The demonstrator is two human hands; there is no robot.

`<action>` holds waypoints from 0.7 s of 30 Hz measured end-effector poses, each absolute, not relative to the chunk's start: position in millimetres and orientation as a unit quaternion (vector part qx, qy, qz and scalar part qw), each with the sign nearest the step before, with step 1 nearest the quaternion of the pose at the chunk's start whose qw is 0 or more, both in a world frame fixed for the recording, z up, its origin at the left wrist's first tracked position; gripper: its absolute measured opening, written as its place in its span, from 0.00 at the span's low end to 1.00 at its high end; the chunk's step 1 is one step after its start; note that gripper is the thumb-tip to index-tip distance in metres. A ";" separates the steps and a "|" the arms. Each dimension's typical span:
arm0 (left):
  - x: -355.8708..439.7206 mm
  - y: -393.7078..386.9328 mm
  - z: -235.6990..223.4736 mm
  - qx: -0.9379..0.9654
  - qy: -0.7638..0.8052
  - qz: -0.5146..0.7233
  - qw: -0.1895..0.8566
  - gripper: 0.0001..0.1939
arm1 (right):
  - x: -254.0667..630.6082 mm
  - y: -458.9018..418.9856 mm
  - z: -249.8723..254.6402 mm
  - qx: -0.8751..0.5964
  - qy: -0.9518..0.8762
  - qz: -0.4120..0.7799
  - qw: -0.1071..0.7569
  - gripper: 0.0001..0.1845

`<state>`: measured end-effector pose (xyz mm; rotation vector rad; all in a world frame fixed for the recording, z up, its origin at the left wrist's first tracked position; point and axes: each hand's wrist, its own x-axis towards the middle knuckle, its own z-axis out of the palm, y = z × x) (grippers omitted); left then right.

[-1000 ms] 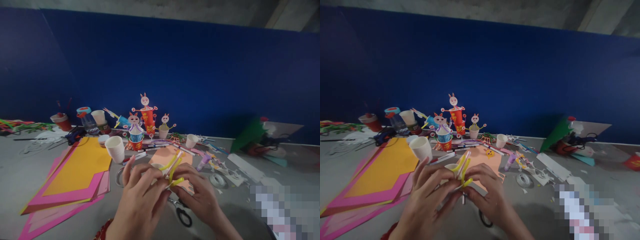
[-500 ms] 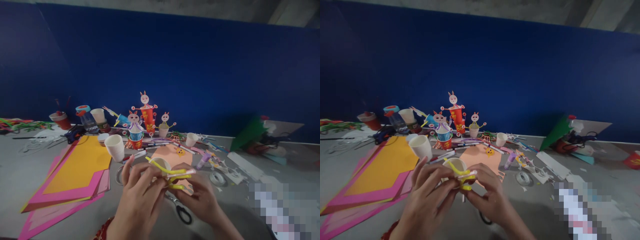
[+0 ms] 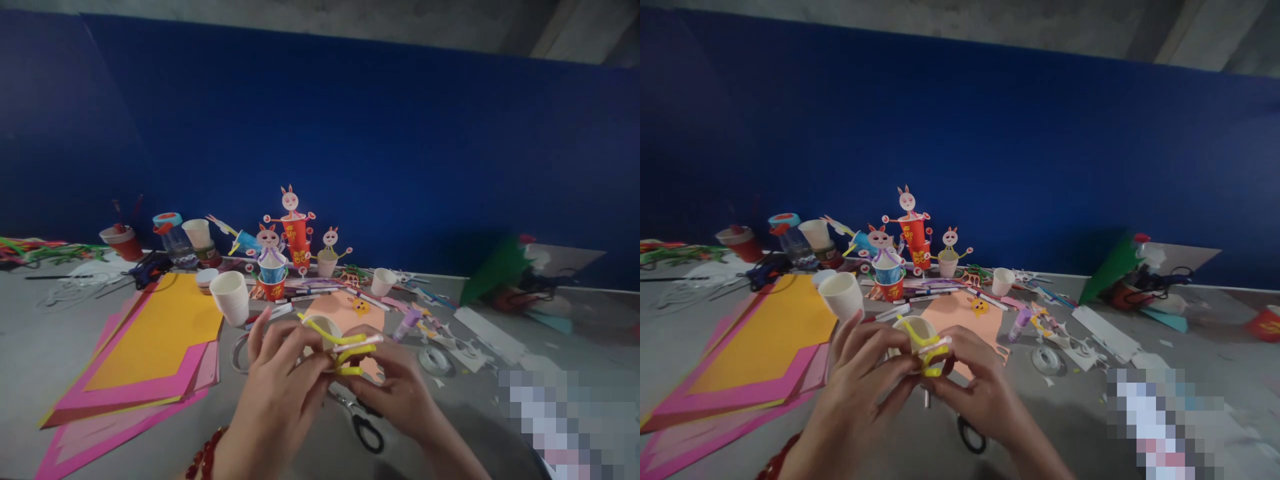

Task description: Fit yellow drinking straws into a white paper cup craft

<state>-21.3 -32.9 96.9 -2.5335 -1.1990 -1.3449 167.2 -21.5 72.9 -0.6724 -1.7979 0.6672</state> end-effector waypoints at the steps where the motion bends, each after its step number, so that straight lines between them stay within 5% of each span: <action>1: -21.8 -30.2 94.8 -0.814 -0.386 -0.434 0.008 0.08 | 166.0 -18.9 71.5 -0.283 -0.745 0.293 0.528 0.06; 9: -27.4 -5.7 76.2 -0.816 -0.398 -0.418 -0.043 0.07 | 159.6 2.5 57.0 -0.345 -0.734 0.326 0.486 0.04; 21: -28.1 18.1 57.4 -0.806 -0.403 -0.415 -0.124 0.06 | 157.0 23.8 38.1 -0.361 -0.766 0.274 0.456 0.13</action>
